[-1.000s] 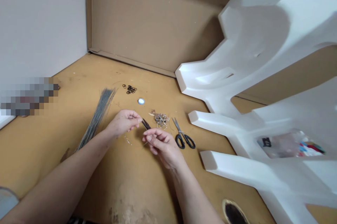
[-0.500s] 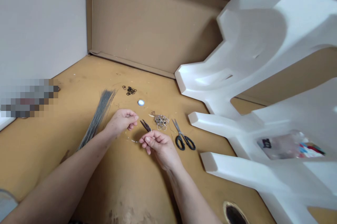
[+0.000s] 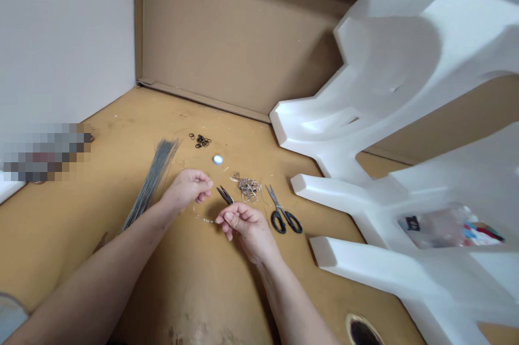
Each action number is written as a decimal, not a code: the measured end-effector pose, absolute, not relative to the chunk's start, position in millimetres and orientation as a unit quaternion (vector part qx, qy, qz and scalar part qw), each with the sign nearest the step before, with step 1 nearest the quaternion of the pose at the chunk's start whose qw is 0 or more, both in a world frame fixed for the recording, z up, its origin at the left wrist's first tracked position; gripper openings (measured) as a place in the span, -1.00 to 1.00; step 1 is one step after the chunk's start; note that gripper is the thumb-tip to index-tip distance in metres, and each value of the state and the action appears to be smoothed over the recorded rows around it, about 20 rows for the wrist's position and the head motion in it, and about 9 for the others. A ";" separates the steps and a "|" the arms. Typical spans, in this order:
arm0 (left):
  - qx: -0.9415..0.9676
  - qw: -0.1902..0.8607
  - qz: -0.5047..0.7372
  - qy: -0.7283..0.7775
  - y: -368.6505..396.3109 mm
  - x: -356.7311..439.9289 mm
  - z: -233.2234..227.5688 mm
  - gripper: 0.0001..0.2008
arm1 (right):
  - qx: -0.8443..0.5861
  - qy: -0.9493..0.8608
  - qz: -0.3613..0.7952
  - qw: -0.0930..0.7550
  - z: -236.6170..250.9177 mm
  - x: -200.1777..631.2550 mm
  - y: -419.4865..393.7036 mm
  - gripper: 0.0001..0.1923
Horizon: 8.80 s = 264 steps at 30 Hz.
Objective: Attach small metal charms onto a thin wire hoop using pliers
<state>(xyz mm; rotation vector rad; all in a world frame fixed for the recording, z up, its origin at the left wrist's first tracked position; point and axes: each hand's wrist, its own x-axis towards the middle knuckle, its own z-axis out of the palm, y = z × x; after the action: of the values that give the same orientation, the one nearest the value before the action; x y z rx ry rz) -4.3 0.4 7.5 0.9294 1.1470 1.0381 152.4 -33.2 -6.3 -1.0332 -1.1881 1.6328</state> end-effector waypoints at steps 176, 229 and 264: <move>0.324 0.639 0.434 0.546 -0.8 -32.5 4.1 -0.80 | -0.681 -0.722 0.120 -0.012 4.4 80.4 28.5 -0.84; 0.293 0.677 0.481 0.474 -4.4 -20.6 -2.0 -0.82 | -0.390 -0.387 0.679 0.487 -8.2 91.4 18.2 -0.88; 0.294 0.660 0.515 0.462 -4.1 -19.1 -3.7 -0.89 | -0.384 -0.349 0.652 0.553 -7.8 90.2 16.9 -0.87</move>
<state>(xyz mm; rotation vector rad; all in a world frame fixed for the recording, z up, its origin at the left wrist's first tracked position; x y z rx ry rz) -19.1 -4.1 -3.7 0.6648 1.0455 1.1645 90.2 16.9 -7.8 -0.9067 -0.8251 1.5418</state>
